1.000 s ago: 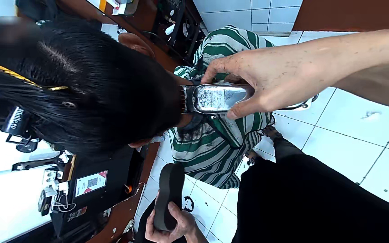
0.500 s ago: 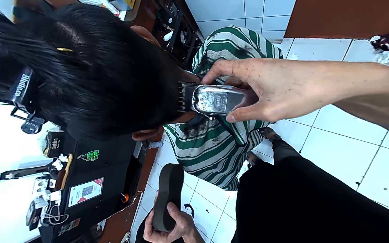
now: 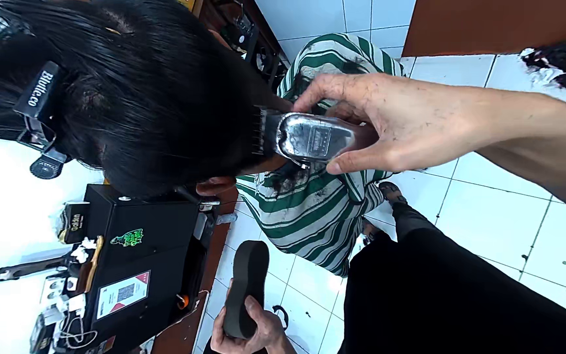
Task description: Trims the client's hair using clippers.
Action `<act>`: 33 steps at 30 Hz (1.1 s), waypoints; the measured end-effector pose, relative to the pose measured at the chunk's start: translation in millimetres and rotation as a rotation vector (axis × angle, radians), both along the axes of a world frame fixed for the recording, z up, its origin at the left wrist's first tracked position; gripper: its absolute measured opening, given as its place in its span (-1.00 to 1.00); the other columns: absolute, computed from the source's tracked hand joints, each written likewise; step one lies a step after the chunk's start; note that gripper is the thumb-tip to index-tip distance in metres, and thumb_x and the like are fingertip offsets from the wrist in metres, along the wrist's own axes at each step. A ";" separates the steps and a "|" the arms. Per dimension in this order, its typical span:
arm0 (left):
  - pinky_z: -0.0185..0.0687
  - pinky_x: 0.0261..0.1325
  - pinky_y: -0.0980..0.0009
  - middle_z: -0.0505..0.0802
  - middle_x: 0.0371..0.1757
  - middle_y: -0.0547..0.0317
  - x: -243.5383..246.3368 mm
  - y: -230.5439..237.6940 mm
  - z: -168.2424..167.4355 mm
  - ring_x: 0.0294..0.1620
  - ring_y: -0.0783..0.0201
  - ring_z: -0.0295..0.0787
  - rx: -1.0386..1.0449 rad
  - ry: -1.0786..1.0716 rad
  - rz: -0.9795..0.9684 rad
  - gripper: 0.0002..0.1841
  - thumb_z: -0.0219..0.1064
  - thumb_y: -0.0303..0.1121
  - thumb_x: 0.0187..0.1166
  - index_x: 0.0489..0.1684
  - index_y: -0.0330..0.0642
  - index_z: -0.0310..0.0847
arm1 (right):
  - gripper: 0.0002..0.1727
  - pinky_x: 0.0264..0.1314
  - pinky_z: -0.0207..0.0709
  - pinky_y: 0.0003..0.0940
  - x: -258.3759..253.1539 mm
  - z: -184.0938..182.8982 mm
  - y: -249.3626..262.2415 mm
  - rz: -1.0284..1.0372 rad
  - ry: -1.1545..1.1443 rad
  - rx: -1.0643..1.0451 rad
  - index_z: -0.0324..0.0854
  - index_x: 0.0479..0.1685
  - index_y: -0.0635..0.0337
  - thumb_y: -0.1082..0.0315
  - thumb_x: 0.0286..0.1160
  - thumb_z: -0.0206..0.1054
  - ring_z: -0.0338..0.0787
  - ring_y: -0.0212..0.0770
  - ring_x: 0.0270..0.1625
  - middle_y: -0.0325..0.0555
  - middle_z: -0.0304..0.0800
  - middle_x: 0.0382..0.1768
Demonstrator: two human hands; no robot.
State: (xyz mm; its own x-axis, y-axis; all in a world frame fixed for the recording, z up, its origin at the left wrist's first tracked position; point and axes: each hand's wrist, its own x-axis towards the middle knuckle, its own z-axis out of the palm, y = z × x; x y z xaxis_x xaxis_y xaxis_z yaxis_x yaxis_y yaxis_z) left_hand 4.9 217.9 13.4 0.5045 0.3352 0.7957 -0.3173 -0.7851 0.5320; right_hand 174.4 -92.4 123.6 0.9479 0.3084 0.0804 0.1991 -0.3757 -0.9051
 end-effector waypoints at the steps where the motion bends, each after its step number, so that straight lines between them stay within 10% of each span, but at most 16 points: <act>1: 0.71 0.41 0.42 0.78 0.07 0.44 1.1 1.2 0.7 0.26 0.50 0.78 -0.002 -0.005 -0.012 -0.67 0.37 -0.36 0.56 0.21 -0.21 0.46 | -0.40 -0.46 0.64 -0.72 -0.8 -3.5 0.4 0.013 -0.008 0.014 0.53 0.37 -0.22 0.35 0.29 0.59 0.83 -0.56 -0.39 -0.44 0.87 -0.17; 5: 0.72 0.40 0.43 0.78 0.06 0.46 7.3 3.1 4.7 0.24 0.51 0.78 0.027 -0.010 -0.021 -0.70 0.36 -0.34 0.58 0.18 -0.18 0.46 | -0.39 -0.32 0.79 -0.50 14.7 -3.3 -13.5 0.214 0.034 0.849 0.28 0.57 0.20 0.54 0.47 0.30 0.86 -0.31 -0.27 -0.14 0.82 -0.11; 7: 0.72 0.40 0.43 0.78 0.07 0.46 8.1 3.5 8.9 0.24 0.53 0.78 0.036 -0.010 0.000 -0.70 0.36 -0.33 0.59 0.18 -0.18 0.46 | -0.55 -0.36 0.79 -0.41 20.5 -3.3 -29.3 0.181 0.040 1.071 0.23 0.42 0.10 0.40 0.59 0.22 0.83 -0.25 -0.24 -0.14 0.77 -0.07; 16: 0.66 0.41 0.50 0.74 0.07 0.44 14.9 -17.2 20.9 0.24 0.60 0.73 0.108 -0.027 0.062 -0.68 0.34 -0.34 0.59 0.19 -0.23 0.42 | -0.30 -0.26 0.66 -0.54 39.5 7.8 -55.0 0.344 0.130 0.038 0.37 0.53 0.05 0.31 0.33 0.54 0.77 -0.47 -0.22 -0.20 0.76 -0.06; 33: 0.67 0.41 0.49 0.73 0.07 0.43 31.0 24.8 16.8 0.24 0.58 0.74 0.111 0.008 -0.056 -0.69 0.35 -0.32 0.56 0.17 -0.20 0.45 | -0.31 -0.18 0.77 -0.61 41.8 9.2 -30.1 0.330 0.064 0.165 0.41 0.51 0.01 0.36 0.31 0.57 0.86 -0.51 -0.12 -0.25 0.83 -0.01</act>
